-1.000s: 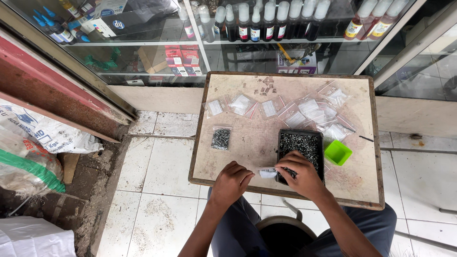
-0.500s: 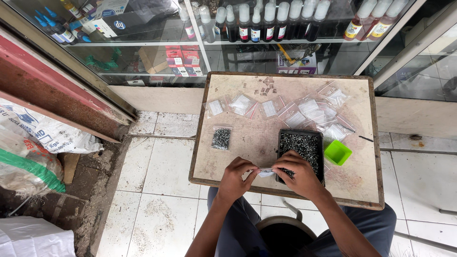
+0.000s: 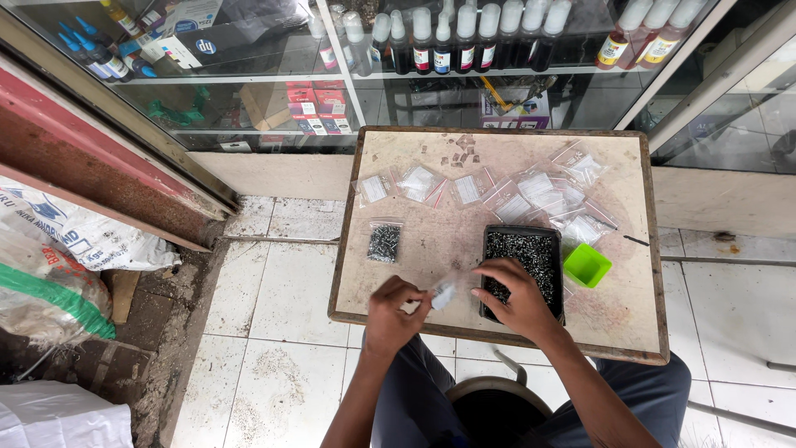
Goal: The person sorts small black seeds from a black tray into a green container and then into small plastic bags. The person uses both hands to pick and transfer the seeds, occasionally adjusting the position of the tray and container.
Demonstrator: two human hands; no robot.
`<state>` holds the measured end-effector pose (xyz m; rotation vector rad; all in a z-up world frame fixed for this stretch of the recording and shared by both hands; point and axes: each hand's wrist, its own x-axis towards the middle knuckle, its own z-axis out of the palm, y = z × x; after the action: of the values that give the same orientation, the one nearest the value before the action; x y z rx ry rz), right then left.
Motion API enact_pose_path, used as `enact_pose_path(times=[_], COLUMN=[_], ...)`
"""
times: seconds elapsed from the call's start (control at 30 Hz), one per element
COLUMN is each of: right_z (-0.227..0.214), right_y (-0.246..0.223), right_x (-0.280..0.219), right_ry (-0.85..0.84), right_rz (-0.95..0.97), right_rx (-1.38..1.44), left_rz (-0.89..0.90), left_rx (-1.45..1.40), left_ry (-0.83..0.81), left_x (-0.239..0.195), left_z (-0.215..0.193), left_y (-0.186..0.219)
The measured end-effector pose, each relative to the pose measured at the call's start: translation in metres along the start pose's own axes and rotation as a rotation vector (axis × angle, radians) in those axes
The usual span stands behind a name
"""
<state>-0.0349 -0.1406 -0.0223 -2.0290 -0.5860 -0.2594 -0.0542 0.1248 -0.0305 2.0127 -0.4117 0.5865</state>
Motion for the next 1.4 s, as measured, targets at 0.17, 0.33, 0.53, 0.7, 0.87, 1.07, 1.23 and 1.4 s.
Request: enact_pose_path(times=[0.17,0.33,0.53,0.7,0.87,1.07,1.23,1.4], right_z=[0.004,0.008,0.008,0.011,0.013,0.010,0.009,0.003], right_y=[0.000,0.000,-0.006,-0.006,0.001,-0.006,-0.017,-0.011], right_x=[-0.001,-0.006,-0.009,-0.012,-0.014,-0.013,-0.006,-0.022], right_ry=[-0.023,-0.025,0.108,0.192,0.288,0.291,0.313,0.372], right_rz=[0.013,-0.063,-0.215,-0.235,-0.288,-0.271,-0.314,-0.337], right_rx=[-0.067,-0.183,-0.300,-0.294,-0.264,-0.258,-0.266,-0.309], left_rz=[0.022,-0.117,0.021,0.148,0.169,0.235,0.307,0.119], left_rx=[0.232,0.150,0.532,0.516,0.465,0.493,0.522,0.747], left_ry=[0.153,-0.006,-0.077,-0.032,-0.045,-0.168,-0.232,0.059], left_x=[0.032,0.044,-0.013,-0.038,-0.051,-0.019,-0.001,0.010], left_z=[0.009,0.031,0.011,-0.003,0.020,0.020,0.028,0.067], left_y=[-0.010,0.001,-0.040,-0.023,-0.033,-0.037,-0.072,-0.094])
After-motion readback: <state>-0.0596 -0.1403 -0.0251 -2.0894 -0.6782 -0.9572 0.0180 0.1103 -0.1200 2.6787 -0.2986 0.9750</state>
